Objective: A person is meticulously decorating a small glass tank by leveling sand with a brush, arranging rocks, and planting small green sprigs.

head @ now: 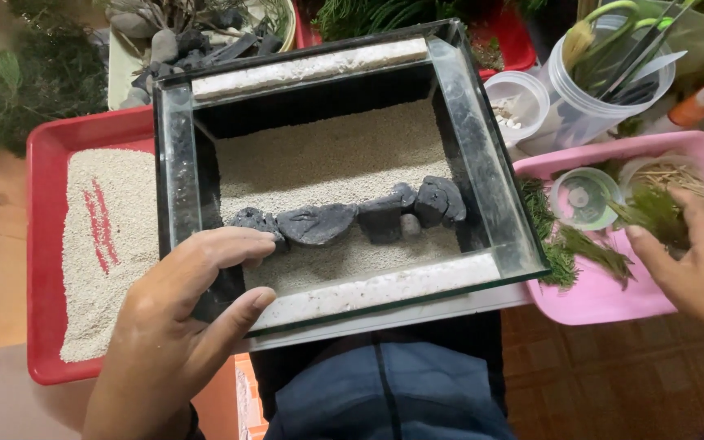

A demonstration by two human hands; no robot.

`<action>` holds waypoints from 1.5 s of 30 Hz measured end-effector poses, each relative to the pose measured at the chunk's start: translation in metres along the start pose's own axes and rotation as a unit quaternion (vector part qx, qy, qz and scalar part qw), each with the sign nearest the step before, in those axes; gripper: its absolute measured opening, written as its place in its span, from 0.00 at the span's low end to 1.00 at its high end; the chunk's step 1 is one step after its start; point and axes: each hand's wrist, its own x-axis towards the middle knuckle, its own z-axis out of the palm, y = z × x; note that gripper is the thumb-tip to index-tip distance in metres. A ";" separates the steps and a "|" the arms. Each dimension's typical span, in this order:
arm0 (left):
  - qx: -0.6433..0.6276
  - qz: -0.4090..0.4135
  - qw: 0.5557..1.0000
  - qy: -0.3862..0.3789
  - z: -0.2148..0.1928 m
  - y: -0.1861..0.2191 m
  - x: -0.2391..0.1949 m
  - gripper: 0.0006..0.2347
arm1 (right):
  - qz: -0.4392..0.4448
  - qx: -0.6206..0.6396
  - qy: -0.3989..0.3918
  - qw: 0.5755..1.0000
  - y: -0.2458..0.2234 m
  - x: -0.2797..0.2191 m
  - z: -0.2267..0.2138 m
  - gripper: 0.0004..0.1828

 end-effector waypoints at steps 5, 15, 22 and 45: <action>0.006 -0.006 1.000 -0.003 0.000 0.001 -0.001 0.13 | -0.031 0.061 0.029 0.997 0.020 -0.003 0.010 0.25; 0.014 -0.015 1.000 -0.005 0.000 0.005 0.001 0.12 | -0.056 -0.002 -0.095 0.994 -0.010 0.000 0.006 0.31; 0.005 -0.022 1.000 -0.008 0.000 0.006 0.002 0.11 | 0.000 -0.245 -0.089 0.965 0.066 -0.014 0.029 0.14; 0.017 -0.019 1.000 0.001 0.001 0.005 0.001 0.13 | 0.036 0.312 0.016 0.949 -0.011 -0.027 0.008 0.11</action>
